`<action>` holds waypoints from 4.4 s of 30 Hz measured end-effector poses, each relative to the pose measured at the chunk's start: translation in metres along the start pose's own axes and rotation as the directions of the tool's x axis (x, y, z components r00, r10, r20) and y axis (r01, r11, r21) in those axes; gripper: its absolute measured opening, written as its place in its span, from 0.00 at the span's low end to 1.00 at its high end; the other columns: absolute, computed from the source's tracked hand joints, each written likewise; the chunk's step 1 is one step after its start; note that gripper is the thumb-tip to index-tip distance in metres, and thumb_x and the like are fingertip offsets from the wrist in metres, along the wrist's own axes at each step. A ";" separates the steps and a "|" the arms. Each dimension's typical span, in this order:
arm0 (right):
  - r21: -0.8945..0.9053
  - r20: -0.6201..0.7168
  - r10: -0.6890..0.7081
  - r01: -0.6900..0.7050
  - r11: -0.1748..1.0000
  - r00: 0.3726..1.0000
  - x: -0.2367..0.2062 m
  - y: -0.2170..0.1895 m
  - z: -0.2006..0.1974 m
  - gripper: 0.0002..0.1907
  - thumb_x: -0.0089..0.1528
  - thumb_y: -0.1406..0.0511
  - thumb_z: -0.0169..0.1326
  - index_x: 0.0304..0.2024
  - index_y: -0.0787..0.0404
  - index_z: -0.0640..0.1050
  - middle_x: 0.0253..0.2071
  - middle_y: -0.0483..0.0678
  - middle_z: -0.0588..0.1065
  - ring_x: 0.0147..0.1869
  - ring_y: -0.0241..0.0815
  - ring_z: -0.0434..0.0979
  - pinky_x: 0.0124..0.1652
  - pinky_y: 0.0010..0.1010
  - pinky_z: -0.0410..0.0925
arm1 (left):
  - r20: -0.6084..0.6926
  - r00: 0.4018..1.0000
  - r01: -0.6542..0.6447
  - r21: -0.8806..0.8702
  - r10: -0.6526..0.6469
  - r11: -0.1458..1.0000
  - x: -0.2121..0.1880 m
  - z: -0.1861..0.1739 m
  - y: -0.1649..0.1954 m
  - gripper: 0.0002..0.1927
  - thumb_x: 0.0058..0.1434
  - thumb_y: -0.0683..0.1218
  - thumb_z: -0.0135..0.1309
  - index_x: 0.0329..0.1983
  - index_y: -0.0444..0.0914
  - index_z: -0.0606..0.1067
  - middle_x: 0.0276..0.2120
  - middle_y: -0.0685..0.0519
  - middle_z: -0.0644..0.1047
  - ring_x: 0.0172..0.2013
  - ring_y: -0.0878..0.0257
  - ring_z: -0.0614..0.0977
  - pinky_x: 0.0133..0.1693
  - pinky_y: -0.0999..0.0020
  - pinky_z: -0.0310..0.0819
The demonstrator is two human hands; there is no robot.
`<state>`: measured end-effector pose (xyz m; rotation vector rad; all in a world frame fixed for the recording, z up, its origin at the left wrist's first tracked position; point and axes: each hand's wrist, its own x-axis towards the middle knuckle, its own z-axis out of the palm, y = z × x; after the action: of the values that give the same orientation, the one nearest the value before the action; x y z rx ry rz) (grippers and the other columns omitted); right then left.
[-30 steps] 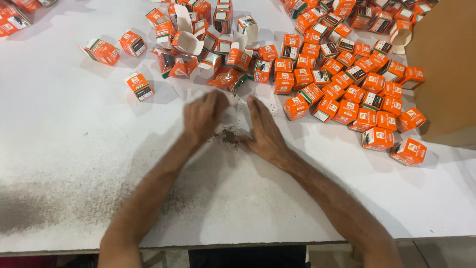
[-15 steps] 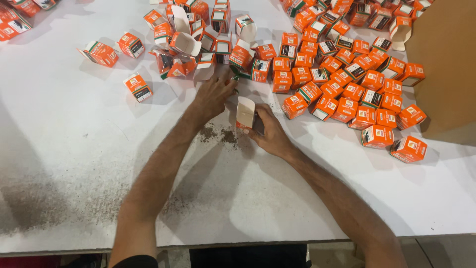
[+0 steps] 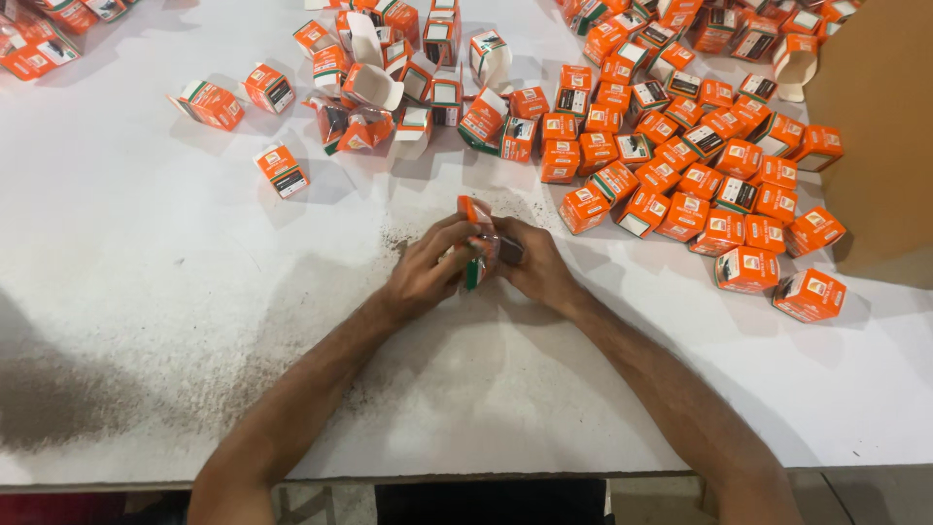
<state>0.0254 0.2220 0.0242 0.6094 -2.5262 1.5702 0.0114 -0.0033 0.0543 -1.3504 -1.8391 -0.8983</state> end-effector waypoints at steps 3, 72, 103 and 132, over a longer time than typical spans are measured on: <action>0.066 -0.003 -0.098 0.098 0.993 0.995 0.000 -0.005 -0.002 0.27 0.58 0.68 0.68 0.58 0.65 0.74 0.51 0.52 0.79 0.55 0.39 0.79 0.55 0.32 0.72 | 0.064 0.992 0.102 0.092 -0.109 0.991 0.003 0.006 0.001 0.27 0.53 0.39 0.65 0.57 0.36 0.74 0.56 0.45 0.75 0.64 0.41 0.74 0.61 0.44 0.73; -0.315 -0.066 -0.126 0.099 0.944 0.990 -0.008 -0.022 0.019 0.34 0.63 0.61 0.64 0.62 0.63 0.59 0.52 0.61 0.76 0.55 0.64 0.78 0.49 0.48 0.72 | 0.284 0.938 0.261 -0.204 -0.198 0.944 -0.012 -0.001 -0.021 0.08 0.60 0.39 0.60 0.39 0.32 0.72 0.64 0.38 0.72 0.68 0.40 0.69 0.63 0.52 0.72; -0.396 -0.033 -0.178 0.151 0.906 0.983 -0.007 -0.006 0.019 0.44 0.63 0.64 0.61 0.76 0.58 0.53 0.62 0.63 0.72 0.64 0.65 0.72 0.60 0.48 0.67 | 0.190 0.950 0.285 -0.200 -0.248 0.938 -0.009 0.011 -0.017 0.17 0.58 0.40 0.62 0.50 0.34 0.76 0.54 0.43 0.79 0.60 0.44 0.77 0.63 0.52 0.71; -0.951 -0.265 -0.283 -0.202 0.235 0.922 0.015 0.037 -0.076 0.26 0.67 0.63 0.56 0.64 0.70 0.70 0.66 0.58 0.67 0.75 0.55 0.60 0.75 0.63 0.46 | 0.026 0.934 0.342 0.240 -0.358 0.909 0.037 0.044 -0.103 0.34 0.63 0.38 0.57 0.72 0.41 0.62 0.74 0.45 0.62 0.76 0.45 0.60 0.75 0.47 0.51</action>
<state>-0.0114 0.2988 0.0321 0.1061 -2.4350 -0.2154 -0.1019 0.0291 0.0474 -0.9328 -2.2086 -0.7865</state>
